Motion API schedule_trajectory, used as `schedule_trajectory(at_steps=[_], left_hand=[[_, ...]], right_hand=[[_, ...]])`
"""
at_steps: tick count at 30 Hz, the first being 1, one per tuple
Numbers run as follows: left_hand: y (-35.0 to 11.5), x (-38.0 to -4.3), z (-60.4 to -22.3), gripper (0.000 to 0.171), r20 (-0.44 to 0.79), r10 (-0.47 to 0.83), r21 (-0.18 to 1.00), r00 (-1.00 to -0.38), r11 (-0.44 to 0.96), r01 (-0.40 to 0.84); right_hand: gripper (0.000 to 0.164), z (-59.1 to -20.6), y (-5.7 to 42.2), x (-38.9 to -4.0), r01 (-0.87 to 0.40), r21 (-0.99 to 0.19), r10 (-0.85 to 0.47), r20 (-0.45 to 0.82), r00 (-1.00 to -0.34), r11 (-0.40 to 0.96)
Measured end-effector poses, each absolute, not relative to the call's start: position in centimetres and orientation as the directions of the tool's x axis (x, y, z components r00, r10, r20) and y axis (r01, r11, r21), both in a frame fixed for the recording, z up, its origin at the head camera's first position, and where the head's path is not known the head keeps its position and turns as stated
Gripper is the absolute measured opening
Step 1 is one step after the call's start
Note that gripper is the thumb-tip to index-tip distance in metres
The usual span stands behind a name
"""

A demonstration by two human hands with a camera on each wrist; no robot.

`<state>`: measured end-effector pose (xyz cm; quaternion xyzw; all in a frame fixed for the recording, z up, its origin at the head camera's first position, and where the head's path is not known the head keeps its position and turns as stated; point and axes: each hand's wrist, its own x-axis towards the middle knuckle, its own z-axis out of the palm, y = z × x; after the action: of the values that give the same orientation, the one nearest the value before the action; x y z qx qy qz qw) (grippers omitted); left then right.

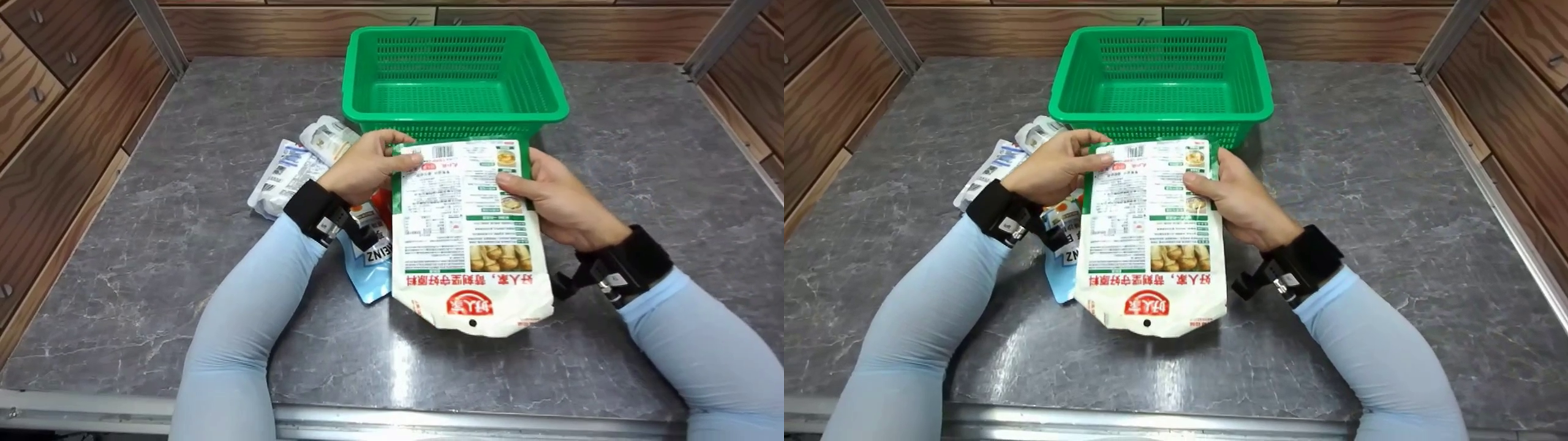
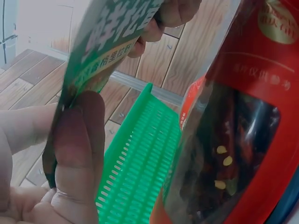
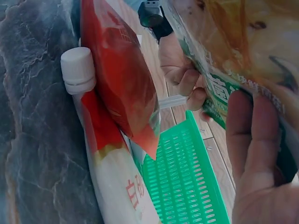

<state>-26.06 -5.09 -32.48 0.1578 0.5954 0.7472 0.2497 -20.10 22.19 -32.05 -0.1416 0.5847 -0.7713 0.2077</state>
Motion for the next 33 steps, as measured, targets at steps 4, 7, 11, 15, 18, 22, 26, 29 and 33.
schedule_trajectory(at_steps=[4,7,11,15,18,22,26,29,33], left_hand=[[-5.4,-26.0,-32.4,0.026,-0.043,0.567,0.973,-0.823,-0.162,-0.162],[-5.4,-26.0,-32.5,0.029,-0.046,0.591,0.978,-0.805,-0.137,-0.157],[-5.4,-26.1,-32.6,0.033,-0.066,0.623,0.983,-0.78,-0.093,-0.157],[-5.5,-26.1,-32.6,0.027,-0.048,0.633,0.988,-0.773,-0.086,-0.131],[-5.5,-26.0,-32.4,0.024,-0.017,0.644,0.987,-0.765,-0.114,-0.117],[-5.5,-25.6,-31.9,0.024,0.024,0.642,0.98,-0.767,-0.166,-0.108],[-5.5,-25.3,-31.2,0.023,0.059,0.609,0.972,-0.791,-0.214,-0.092],[-5.6,-25.3,-30.7,0.022,0.079,0.557,0.962,-0.827,-0.261,-0.083],[-6.0,-25.5,-30.0,0.021,0.085,0.443,0.942,-0.893,-0.328,-0.073]], right_hand=[[0.047,-32.1,21.7,-20.2,0.156,-0.964,-0.495,-0.03,-0.868,-0.215],[0.046,-32.2,21.5,-20.2,0.156,-0.968,-0.498,-0.039,-0.866,-0.197],[0.045,-32.3,21.5,-20.2,0.155,-0.97,-0.508,-0.039,-0.861,-0.189],[0.045,-32.4,21.5,-20.2,0.16,-0.969,-0.509,-0.044,-0.86,-0.187],[0.044,-32.4,21.5,-20.1,0.165,-0.968,-0.505,-0.05,-0.862,-0.187],[0.044,-32.4,21.6,-20.1,0.176,-0.966,-0.52,-0.054,-0.853,-0.189],[0.044,-32.3,21.9,-20.2,0.194,-0.962,-0.547,-0.06,-0.835,-0.192],[0.044,-32.1,22.2,-20.2,0.214,-0.958,-0.574,-0.069,-0.816,-0.189],[0.044,-31.9,22.5,-20.1,0.249,-0.951,-0.625,-0.084,-0.776,-0.182]])
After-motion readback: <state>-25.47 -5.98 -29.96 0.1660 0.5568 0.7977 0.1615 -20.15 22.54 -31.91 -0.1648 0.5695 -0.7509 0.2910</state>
